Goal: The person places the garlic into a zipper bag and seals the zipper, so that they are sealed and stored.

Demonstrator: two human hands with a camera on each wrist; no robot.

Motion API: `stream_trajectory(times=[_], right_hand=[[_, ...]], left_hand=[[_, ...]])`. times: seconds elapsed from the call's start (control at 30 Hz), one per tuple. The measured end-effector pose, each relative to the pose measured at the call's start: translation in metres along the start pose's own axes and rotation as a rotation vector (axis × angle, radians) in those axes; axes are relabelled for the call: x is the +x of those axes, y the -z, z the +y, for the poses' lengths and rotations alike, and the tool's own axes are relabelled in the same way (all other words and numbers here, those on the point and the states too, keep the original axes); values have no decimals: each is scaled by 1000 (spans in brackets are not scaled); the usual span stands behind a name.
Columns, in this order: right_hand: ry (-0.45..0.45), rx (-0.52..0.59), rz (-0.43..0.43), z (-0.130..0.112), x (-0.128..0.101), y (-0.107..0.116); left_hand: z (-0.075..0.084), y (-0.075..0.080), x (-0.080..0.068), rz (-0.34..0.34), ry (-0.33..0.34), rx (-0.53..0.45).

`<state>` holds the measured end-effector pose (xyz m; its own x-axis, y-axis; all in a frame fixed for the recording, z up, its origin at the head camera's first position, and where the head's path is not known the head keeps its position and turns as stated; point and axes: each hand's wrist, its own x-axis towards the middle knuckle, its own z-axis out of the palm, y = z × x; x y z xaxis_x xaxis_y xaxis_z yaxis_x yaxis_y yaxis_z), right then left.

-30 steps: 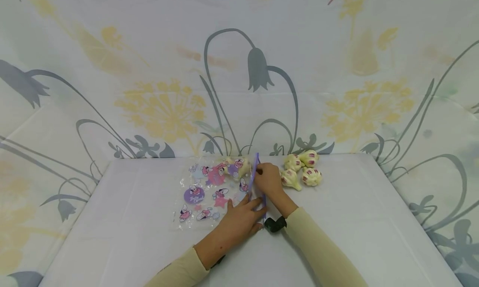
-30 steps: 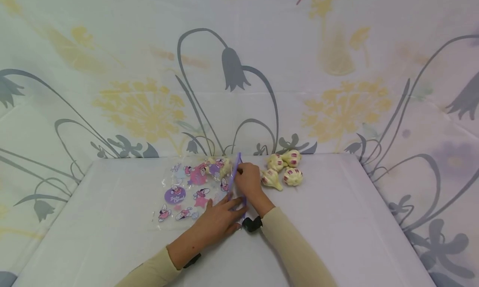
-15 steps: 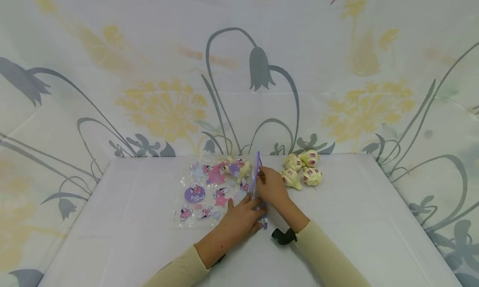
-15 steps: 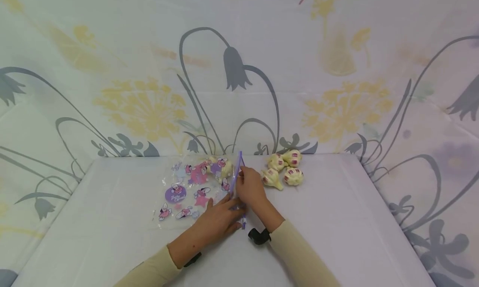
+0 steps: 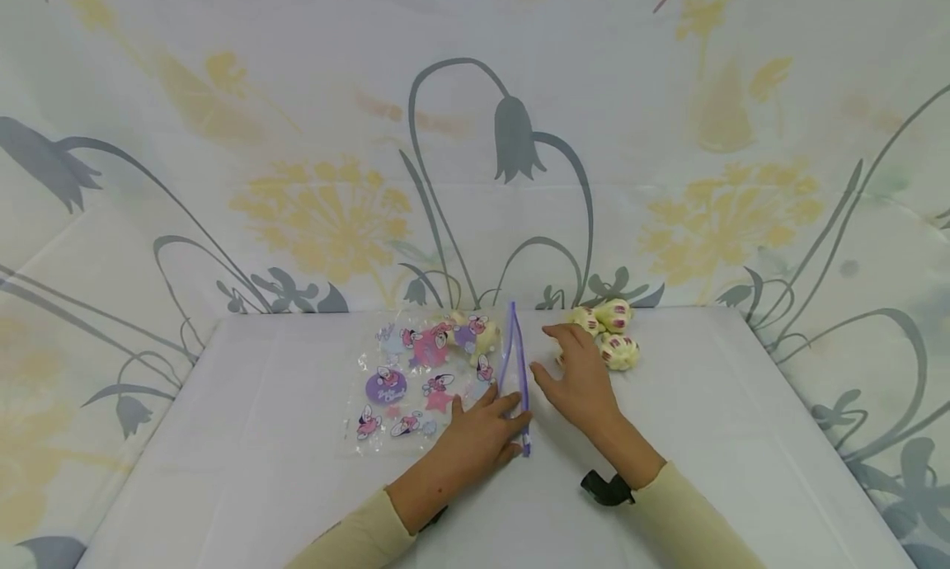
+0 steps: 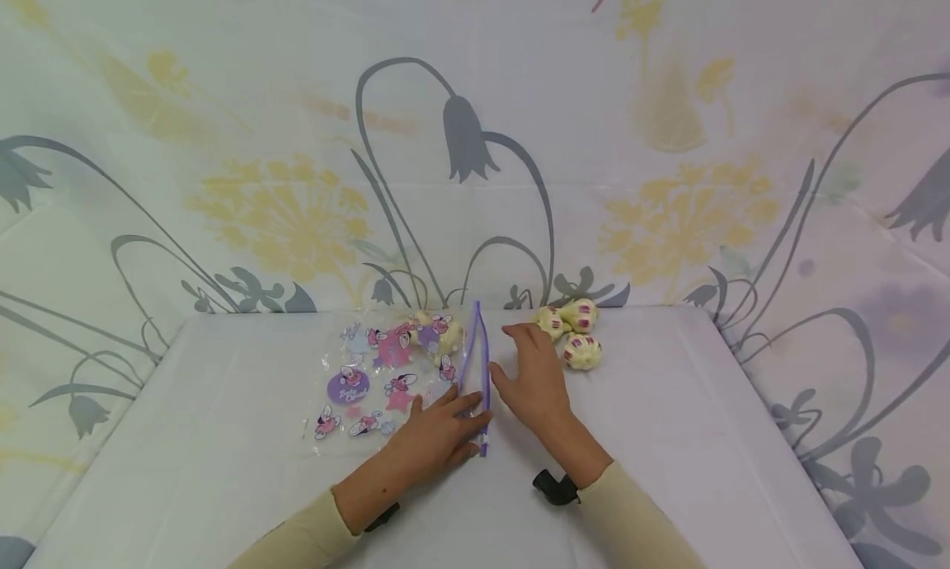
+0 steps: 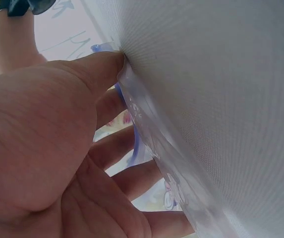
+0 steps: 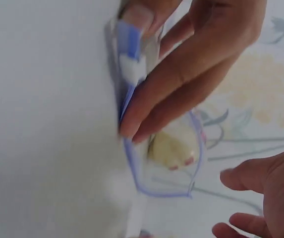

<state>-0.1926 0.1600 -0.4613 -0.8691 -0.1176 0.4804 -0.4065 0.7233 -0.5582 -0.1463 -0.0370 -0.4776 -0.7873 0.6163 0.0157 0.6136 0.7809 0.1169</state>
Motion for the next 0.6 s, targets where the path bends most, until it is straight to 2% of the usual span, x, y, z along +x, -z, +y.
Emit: stream_trajectory(times=[0.17,0.33,0.6], right_hand=[[-18,-67,-23,19,2,7],[-55,-75,-54,29,4,10],[-40,-112,-44,39,3,7]], left_hand=[[0,0,0,-8,4,3],[0,-1,0,-17,10,-3],[-1,0,-1,-5,-3,-16]])
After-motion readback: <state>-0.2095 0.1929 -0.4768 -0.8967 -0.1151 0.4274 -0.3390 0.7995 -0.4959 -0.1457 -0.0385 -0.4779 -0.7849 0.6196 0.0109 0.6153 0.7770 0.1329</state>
